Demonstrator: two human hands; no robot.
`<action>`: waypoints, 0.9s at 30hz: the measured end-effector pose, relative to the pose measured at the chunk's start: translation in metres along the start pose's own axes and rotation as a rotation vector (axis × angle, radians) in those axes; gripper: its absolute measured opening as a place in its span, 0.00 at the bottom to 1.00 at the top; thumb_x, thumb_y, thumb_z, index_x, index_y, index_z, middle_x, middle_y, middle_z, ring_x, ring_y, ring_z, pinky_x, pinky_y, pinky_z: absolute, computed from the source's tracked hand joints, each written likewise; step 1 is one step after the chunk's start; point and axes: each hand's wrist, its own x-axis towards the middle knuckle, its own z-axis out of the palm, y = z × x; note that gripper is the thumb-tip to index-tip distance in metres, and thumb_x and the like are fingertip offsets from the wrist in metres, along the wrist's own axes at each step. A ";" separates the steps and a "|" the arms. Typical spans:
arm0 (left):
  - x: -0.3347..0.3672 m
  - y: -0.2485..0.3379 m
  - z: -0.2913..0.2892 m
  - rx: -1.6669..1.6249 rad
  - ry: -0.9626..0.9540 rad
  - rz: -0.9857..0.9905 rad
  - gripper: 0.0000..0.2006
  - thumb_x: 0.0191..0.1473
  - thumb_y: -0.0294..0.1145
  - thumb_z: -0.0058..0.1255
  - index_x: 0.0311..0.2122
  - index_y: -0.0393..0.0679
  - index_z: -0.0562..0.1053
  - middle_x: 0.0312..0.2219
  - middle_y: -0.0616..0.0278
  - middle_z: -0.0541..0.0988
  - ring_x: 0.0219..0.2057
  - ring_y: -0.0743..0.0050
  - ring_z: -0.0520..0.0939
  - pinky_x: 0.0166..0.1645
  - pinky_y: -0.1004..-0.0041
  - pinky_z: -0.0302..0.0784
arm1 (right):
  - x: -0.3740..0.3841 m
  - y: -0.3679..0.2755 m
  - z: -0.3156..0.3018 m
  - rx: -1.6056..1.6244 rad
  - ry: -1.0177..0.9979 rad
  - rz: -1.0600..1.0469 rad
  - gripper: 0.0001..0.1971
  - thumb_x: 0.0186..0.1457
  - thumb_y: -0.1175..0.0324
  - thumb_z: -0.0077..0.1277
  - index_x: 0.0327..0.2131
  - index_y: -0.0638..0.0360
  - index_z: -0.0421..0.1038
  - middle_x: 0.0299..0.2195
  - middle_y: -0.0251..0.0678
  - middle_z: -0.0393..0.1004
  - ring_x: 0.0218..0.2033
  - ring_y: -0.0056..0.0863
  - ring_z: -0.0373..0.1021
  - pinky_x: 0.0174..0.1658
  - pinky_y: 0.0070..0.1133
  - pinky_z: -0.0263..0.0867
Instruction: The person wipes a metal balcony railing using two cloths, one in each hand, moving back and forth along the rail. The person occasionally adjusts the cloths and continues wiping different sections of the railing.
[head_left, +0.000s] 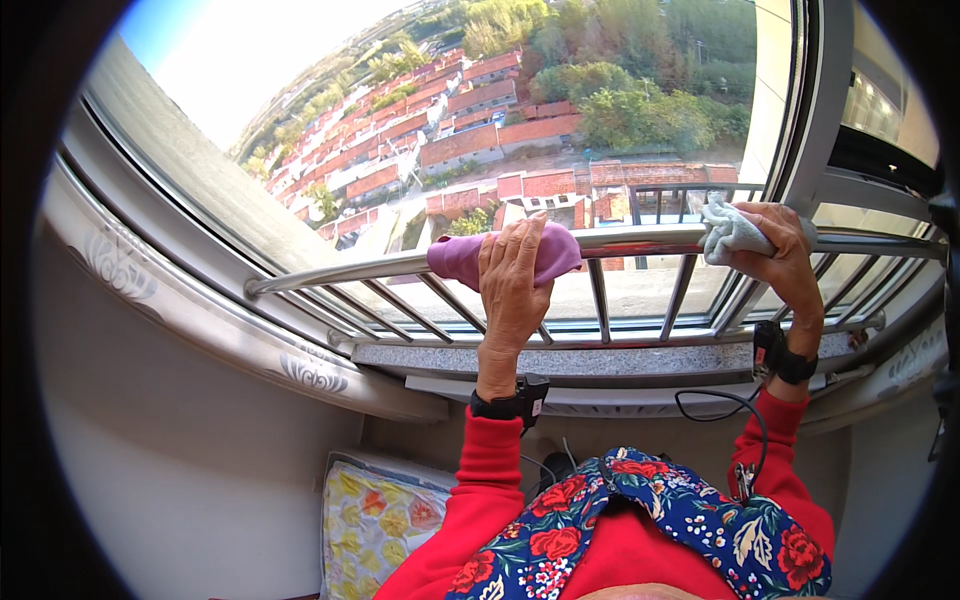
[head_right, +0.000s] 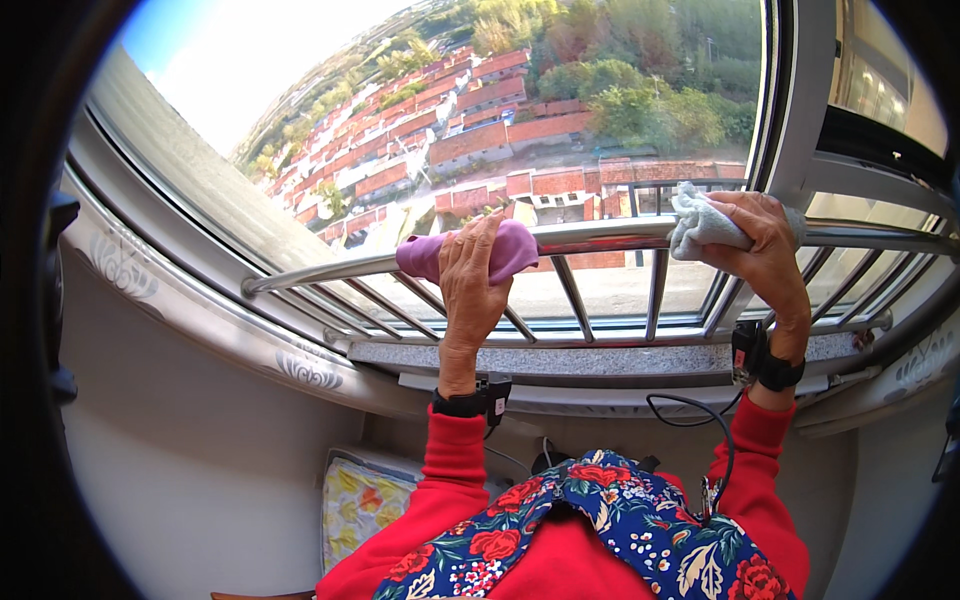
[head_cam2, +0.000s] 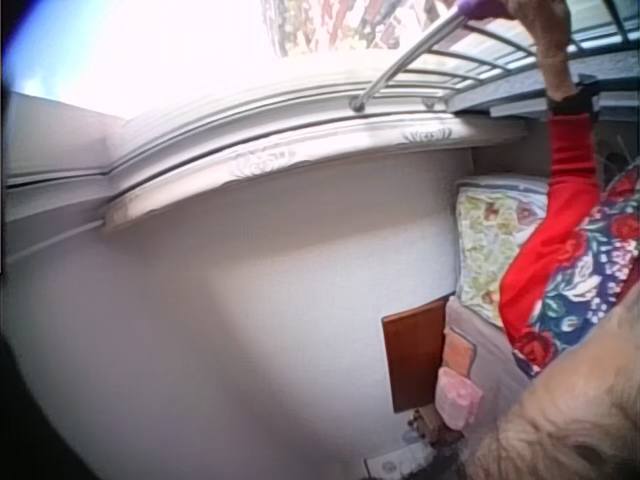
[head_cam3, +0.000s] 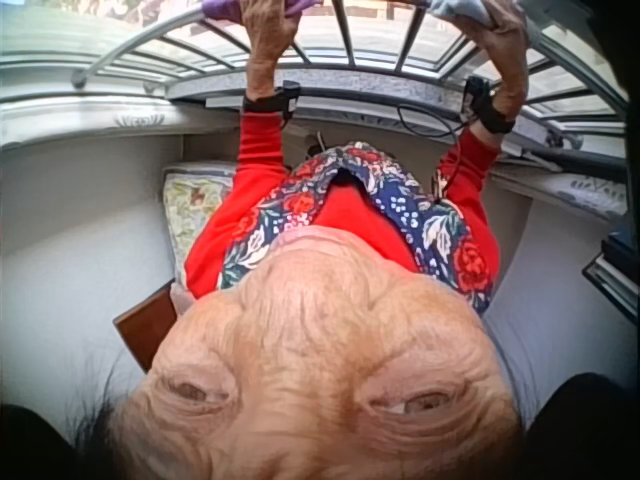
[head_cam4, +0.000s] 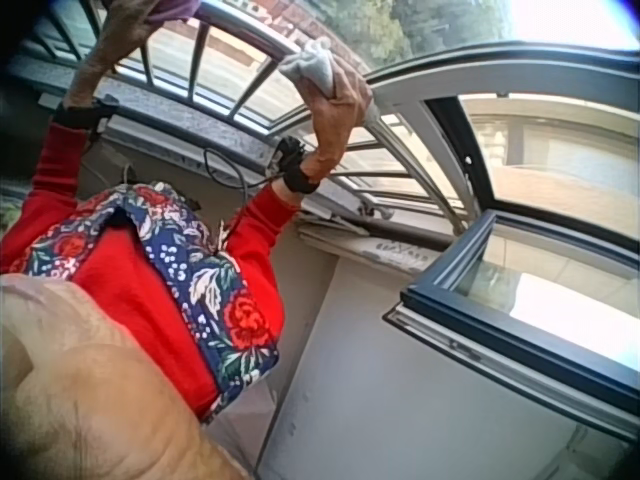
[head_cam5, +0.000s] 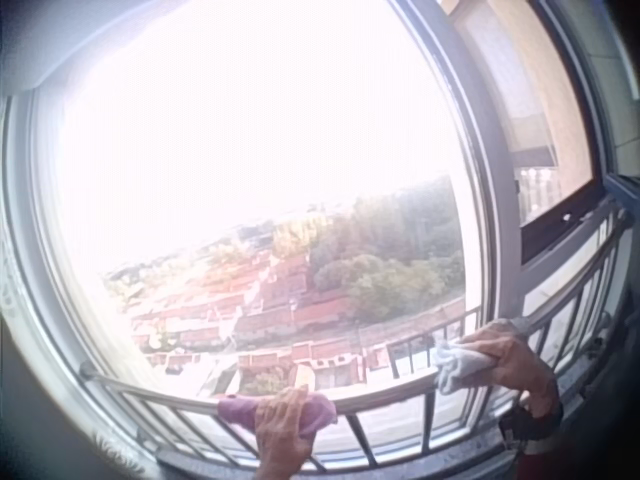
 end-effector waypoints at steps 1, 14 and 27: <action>0.001 -0.001 -0.002 -0.011 0.005 0.003 0.34 0.50 0.29 0.63 0.64 0.47 0.68 0.56 0.56 0.76 0.61 0.53 0.72 0.68 0.54 0.56 | 0.000 0.000 0.000 0.002 -0.003 -0.001 0.22 0.44 0.64 0.72 0.46 0.51 0.81 0.48 0.31 0.80 0.53 0.34 0.69 0.61 0.33 0.58; 0.014 0.000 -0.008 -0.070 0.074 -0.069 0.19 0.52 0.31 0.59 0.51 0.46 0.79 0.48 0.57 0.83 0.53 0.56 0.81 0.57 0.62 0.67 | 0.000 0.001 0.000 -0.044 0.006 -0.019 0.22 0.43 0.65 0.73 0.45 0.51 0.82 0.49 0.33 0.80 0.53 0.35 0.70 0.61 0.35 0.59; 0.016 -0.010 -0.010 -0.189 0.124 0.007 0.17 0.49 0.32 0.62 0.46 0.45 0.81 0.44 0.59 0.85 0.50 0.61 0.82 0.52 0.63 0.68 | 0.000 -0.006 0.003 -0.003 -0.018 0.049 0.24 0.46 0.69 0.71 0.49 0.51 0.80 0.50 0.31 0.79 0.54 0.33 0.67 0.60 0.33 0.62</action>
